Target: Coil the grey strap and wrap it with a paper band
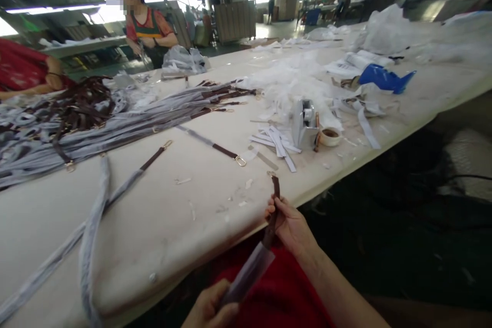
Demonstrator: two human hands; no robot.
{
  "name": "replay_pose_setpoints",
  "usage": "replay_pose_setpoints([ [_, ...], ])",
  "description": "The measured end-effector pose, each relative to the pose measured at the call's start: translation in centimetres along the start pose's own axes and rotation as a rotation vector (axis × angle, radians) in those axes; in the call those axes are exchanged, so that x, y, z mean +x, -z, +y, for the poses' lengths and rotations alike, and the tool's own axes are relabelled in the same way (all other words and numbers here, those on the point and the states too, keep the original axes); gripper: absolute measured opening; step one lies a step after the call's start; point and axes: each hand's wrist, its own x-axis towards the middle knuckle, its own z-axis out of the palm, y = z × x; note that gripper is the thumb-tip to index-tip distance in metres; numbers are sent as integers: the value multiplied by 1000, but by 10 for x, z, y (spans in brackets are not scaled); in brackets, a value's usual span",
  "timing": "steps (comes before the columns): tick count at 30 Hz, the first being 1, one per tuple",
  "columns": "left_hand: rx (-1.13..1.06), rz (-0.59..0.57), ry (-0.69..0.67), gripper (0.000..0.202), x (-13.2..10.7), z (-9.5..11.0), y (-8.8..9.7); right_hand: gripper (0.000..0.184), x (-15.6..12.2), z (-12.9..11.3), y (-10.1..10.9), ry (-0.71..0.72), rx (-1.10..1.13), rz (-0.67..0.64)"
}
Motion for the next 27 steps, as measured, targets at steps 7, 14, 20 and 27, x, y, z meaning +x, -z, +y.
replay_pose_setpoints([
  [7,266,-63,-41,18,32,46,-15,33,-33,-24,-20,378,-201,121],
  [14,361,-148,-202,17,73,90,-30,21,-59,-69,-20,860,-336,154],
  [20,325,-208,-236,20,98,115,-51,18,-80,-98,-10,1037,-337,205],
  [27,298,-253,-314,21,120,134,-76,18,-95,-94,4,921,-372,220],
])
